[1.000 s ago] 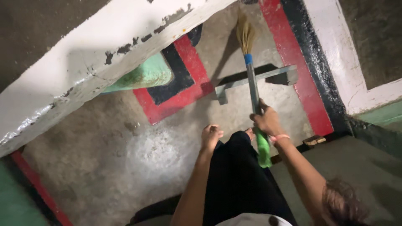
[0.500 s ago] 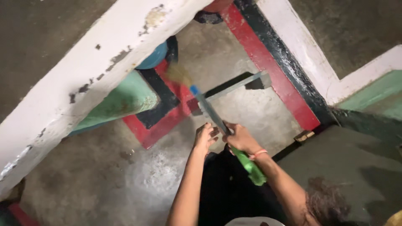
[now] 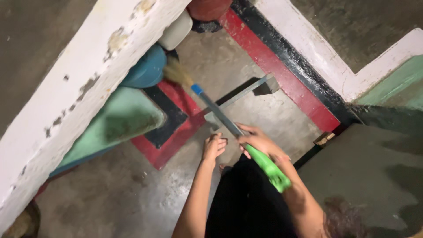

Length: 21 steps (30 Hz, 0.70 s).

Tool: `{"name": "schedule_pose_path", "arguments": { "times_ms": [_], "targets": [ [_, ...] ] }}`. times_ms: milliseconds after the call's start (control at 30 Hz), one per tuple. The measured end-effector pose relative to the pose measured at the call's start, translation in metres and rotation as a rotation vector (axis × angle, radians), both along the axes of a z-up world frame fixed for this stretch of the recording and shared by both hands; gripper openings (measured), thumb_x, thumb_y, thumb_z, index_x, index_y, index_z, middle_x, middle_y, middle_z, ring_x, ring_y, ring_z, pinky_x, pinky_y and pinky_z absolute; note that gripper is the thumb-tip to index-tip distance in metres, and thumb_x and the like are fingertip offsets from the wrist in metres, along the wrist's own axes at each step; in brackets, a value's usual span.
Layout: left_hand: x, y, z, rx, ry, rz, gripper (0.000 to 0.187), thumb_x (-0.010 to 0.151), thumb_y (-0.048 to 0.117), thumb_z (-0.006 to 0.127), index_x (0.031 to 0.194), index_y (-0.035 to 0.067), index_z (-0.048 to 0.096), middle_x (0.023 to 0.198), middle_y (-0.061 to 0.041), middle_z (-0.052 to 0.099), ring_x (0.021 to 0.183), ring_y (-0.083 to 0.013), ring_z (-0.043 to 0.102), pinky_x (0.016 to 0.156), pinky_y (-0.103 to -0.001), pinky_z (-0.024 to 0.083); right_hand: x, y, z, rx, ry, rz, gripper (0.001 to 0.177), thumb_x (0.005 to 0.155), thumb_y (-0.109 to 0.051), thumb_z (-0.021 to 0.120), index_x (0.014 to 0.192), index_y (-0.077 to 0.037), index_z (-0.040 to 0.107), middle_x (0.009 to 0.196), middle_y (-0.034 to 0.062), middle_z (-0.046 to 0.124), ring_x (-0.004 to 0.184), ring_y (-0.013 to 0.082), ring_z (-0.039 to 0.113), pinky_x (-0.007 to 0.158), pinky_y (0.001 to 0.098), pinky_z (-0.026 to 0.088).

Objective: The person sweeps the floor in a narrow hallway using a broom, moving between various household items and storage shelves.

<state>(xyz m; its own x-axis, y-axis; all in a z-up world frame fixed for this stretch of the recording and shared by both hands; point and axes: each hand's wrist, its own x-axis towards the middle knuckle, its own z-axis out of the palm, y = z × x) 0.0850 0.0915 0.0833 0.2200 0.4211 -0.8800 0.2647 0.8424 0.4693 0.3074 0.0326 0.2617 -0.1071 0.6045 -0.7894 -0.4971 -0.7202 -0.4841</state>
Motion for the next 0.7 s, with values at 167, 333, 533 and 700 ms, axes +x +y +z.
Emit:
{"name": "schedule_pose_path", "arguments": {
  "times_ms": [167,333,533,700],
  "targets": [
    [0.038,0.001,-0.034,0.581,0.316,-0.615,0.034,0.092,0.022,0.062,0.120,0.005,0.073,0.108,-0.015,0.077,0.104,-0.0286,0.074,0.093,-0.040,0.057,0.013,-0.064,0.004,0.041,0.117,-0.434,0.079,0.088,-0.008,0.065,0.160,-0.023,0.037,0.068,0.0037,0.056,0.047,0.0121,0.052,0.041,0.0259,0.044],
    [0.083,0.023,-0.038,0.698,0.611,-1.018,0.044,0.087,0.013,0.066,0.131,0.010,0.061,0.129,-0.017,0.061,0.123,-0.0348,0.058,0.102,-0.044,0.048,0.014,-0.086,-0.032,0.050,-0.118,-0.594,0.081,0.087,-0.003,0.062,0.161,-0.020,0.035,0.069,0.0081,0.060,0.045,0.0163,0.054,0.039,0.0291,0.046],
    [0.140,0.058,-0.072,0.739,0.670,-1.157,0.049,0.087,0.013,0.069,0.134,0.011,0.056,0.142,-0.014,0.053,0.133,-0.0338,0.049,0.109,-0.047,0.041,-0.006,-0.074,-0.103,0.024,-0.216,-0.729,0.083,0.085,0.000,0.062,0.160,-0.018,0.032,0.069,0.0071,0.062,0.046,0.0150,0.056,0.039,0.0308,0.049],
    [0.171,0.095,-0.140,0.837,0.720,-1.161,0.066,0.076,0.014,0.074,0.138,0.012,0.051,0.138,-0.013,0.052,0.133,-0.0323,0.046,0.104,-0.049,0.039,0.001,-0.029,-0.164,-0.085,-0.235,-0.779,0.085,0.083,0.000,0.064,0.160,-0.020,0.033,0.062,0.0086,0.059,0.042,0.0168,0.055,0.038,0.0321,0.048]
  ]
}}
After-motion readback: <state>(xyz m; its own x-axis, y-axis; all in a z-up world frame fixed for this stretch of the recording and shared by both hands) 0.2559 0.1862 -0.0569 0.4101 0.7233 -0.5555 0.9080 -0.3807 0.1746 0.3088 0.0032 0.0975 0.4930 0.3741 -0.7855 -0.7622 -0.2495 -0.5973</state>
